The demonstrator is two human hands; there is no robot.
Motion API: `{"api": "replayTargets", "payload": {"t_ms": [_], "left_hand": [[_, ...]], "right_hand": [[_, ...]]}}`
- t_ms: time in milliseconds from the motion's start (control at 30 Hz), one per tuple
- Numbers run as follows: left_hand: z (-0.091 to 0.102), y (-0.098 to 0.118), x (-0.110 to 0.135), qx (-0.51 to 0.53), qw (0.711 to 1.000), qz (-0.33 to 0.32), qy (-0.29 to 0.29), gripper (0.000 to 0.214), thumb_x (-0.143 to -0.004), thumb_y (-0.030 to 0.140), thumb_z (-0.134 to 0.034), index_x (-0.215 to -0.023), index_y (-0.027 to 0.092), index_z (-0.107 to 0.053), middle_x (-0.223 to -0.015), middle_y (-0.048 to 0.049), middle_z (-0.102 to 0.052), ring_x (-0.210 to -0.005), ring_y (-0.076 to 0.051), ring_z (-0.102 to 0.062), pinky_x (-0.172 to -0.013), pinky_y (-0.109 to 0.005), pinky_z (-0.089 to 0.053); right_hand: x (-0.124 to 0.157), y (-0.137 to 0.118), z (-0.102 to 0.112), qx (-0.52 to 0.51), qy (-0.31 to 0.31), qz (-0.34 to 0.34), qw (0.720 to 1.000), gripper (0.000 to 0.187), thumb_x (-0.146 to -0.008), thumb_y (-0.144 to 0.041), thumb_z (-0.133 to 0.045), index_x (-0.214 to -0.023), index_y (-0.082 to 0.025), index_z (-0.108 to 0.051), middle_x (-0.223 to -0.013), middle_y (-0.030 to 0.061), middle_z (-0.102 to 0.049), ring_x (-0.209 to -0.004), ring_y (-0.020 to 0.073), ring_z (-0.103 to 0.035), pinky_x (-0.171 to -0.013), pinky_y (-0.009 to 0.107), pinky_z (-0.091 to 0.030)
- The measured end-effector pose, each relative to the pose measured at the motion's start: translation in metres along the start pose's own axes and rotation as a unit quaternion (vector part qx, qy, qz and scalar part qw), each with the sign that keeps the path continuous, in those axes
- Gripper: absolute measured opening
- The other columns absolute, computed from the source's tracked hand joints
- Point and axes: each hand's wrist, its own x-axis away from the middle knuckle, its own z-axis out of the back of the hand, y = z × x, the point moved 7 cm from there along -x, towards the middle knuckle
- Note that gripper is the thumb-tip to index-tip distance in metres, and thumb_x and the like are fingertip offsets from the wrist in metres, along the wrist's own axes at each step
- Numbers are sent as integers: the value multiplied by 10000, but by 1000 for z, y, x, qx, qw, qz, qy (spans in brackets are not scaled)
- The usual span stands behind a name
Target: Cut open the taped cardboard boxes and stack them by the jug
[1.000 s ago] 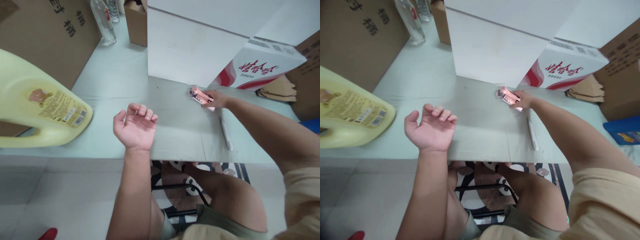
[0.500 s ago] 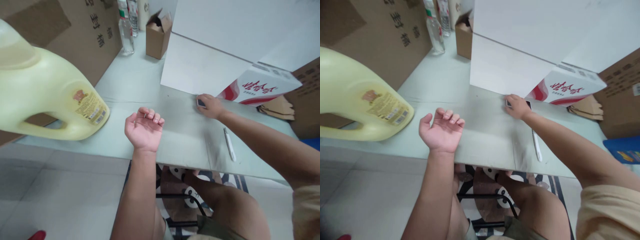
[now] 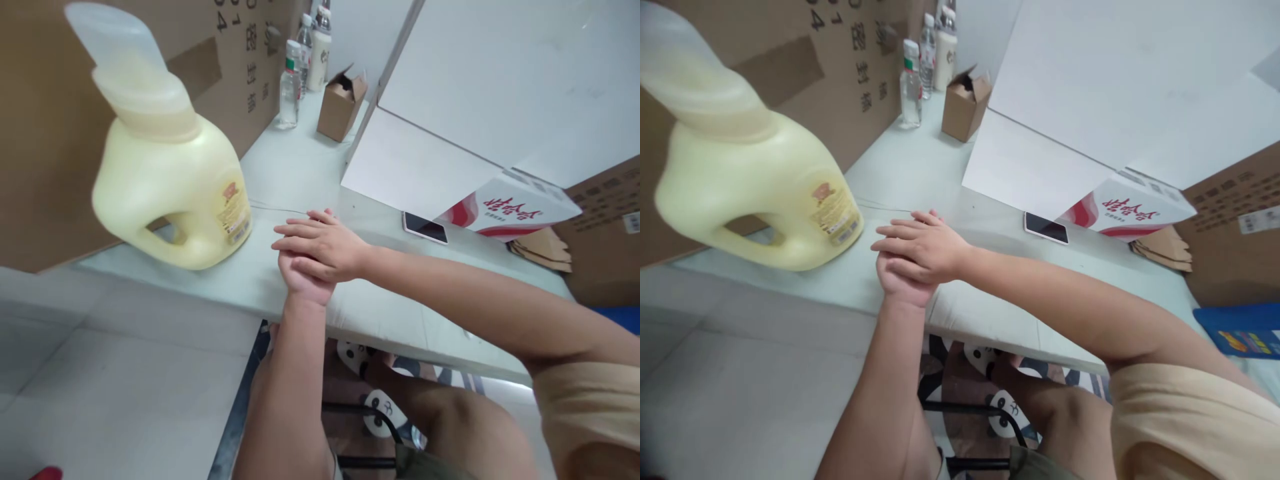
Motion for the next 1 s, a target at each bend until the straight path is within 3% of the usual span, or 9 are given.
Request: {"api": "replayTargets", "payload": {"t_ms": [133,300,467,700,833,1000], "left_hand": [[5,1,2,18,999,40,0,447,-1044,498,-297,-1028,231,-655,-1130,-60,-727,-1176,-181,-696,-924,-283,-566],[4,7,14,-33,996,84,-25,541,-993,594,-333,-1012,174,-674,-1194,-145,-709,-1181,-221,-694,-900,-283,-578],[14,17,11,-86,993,77,-4,416,-910,486,-451,-1005,174,-708,-1206,-132,-719,-1137,-223,-702,-805,-265,-564],[26,24,-14,-50,996,72,14,309,-880,412,-466,-836,189,-675,-806,-37,-692,-728,-165,-694,-735,-303,-550],[23,36,-22,-38,997,71,7,297,-874,404,-470,-823,189,-667,-758,-27,-665,-661,-150,-667,-698,-298,-546],[21,35,-23,-8,997,77,17,282,-883,400,-462,-824,200,-651,-749,-20,-646,-641,-141,-646,-698,-301,-540]], "right_hand": [[-15,20,-8,1,4,-21,1000,553,-1033,-473,-329,-1473,-277,-599,-1518,46,-620,-1503,305,-473,-1295,543,-200],[-12,49,3,23,4,-101,995,527,-1034,-454,-337,-1376,-229,-669,-1472,83,-654,-1508,352,-453,-1278,616,-205],[-3,82,21,77,-11,-217,973,537,-1042,-420,-341,-1421,-170,-628,-1534,118,-597,-1537,340,-413,-1285,581,-229],[-21,157,36,156,-12,-313,937,541,-981,-343,-464,-1437,-76,-581,-1531,197,-571,-1446,363,-518,-1241,518,-371],[-35,197,46,146,29,-363,920,570,-940,-321,-524,-1470,-114,-550,-1567,191,-520,-1431,390,-522,-1210,543,-418],[-47,220,46,125,46,-392,910,649,-900,-320,-595,-1520,-159,-495,-1663,199,-359,-1455,447,-473,-1189,651,-395]]}}
